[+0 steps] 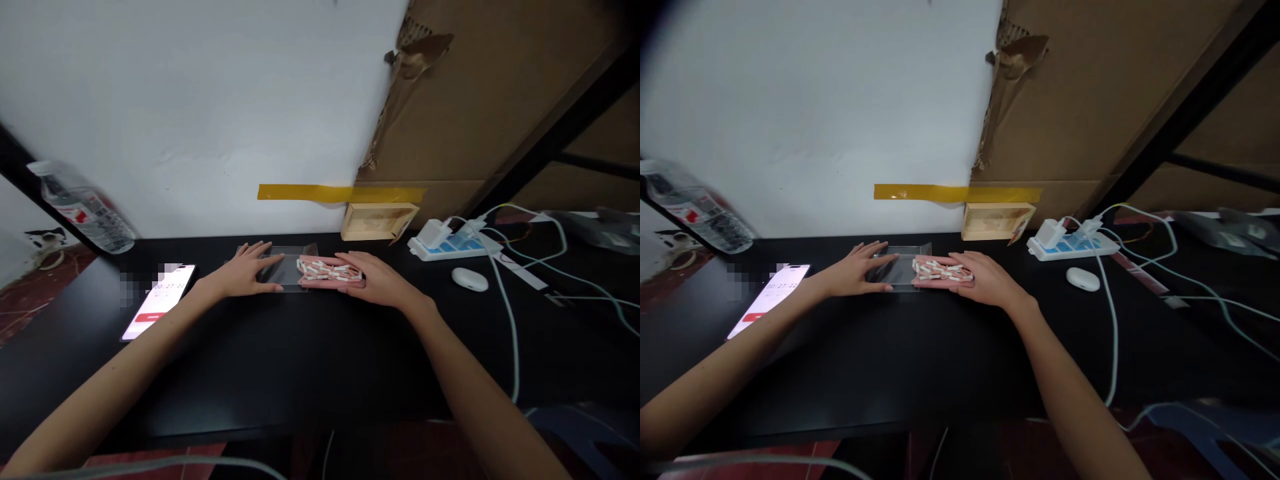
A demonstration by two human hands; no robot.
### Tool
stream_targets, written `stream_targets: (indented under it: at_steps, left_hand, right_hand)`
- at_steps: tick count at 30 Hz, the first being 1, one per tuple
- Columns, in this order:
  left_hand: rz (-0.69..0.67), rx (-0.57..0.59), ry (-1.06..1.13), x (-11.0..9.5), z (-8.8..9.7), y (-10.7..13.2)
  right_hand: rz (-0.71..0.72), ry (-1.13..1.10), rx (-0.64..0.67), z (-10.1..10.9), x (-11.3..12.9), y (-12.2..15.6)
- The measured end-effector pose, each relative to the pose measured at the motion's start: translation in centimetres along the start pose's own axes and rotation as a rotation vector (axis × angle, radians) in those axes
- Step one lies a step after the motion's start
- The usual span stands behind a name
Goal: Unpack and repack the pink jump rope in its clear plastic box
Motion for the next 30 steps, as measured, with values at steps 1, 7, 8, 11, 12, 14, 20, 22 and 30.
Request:
stream_targets:
  at_steps: [1,7,8,11,12,14,20,22,30]
  left_hand:
    - [-0.012,-0.011,-0.006,-0.3,0.1,0.0]
    - [-0.122,0.003,-0.042,-1.9,0.2,0.2]
    - [-0.123,0.013,-0.058,-1.9,0.1,0.3]
    - [-0.076,0.015,-0.097,-1.5,-0.5,0.7]
    - [-0.049,0.012,-0.106,-1.2,-0.8,0.8]
    - [0.002,0.007,-0.125,-0.6,-1.2,0.9]
    - [0.118,-0.036,-0.140,1.9,-1.3,0.7]
    - [0.174,-0.063,-0.152,2.7,-1.2,0.6]
    - [0.479,-0.293,-0.182,3.4,-0.2,0.7]
  right_hand:
    - [-0.003,0.017,-0.026,-0.1,0.2,-0.1]
    - [0.074,0.079,-0.031,-1.8,1.6,-0.8]
    - [0.075,0.087,-0.021,-2.1,1.6,-0.9]
    - [0.071,0.106,0.009,-2.5,1.3,-1.0]
    - [0.073,0.110,0.017,-2.5,1.2,-0.9]
    - [0.070,0.116,0.024,-2.2,0.8,-0.8]
    - [-0.002,0.088,0.004,-0.6,-0.5,-0.1]
    - [0.002,0.050,0.012,-0.3,-0.7,0.0]
    - [0.006,-0.014,0.069,0.4,0.2,0.1]
Point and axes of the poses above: each hand's wrist, its own y-axis away from the middle knuckle, its own z-axis out of the back of the hand, x = y × z, the point moved 4 cm from there along -y, towards the middle knuckle, and after that the axes turned 1 degree about -y, right-handed, at the moved point
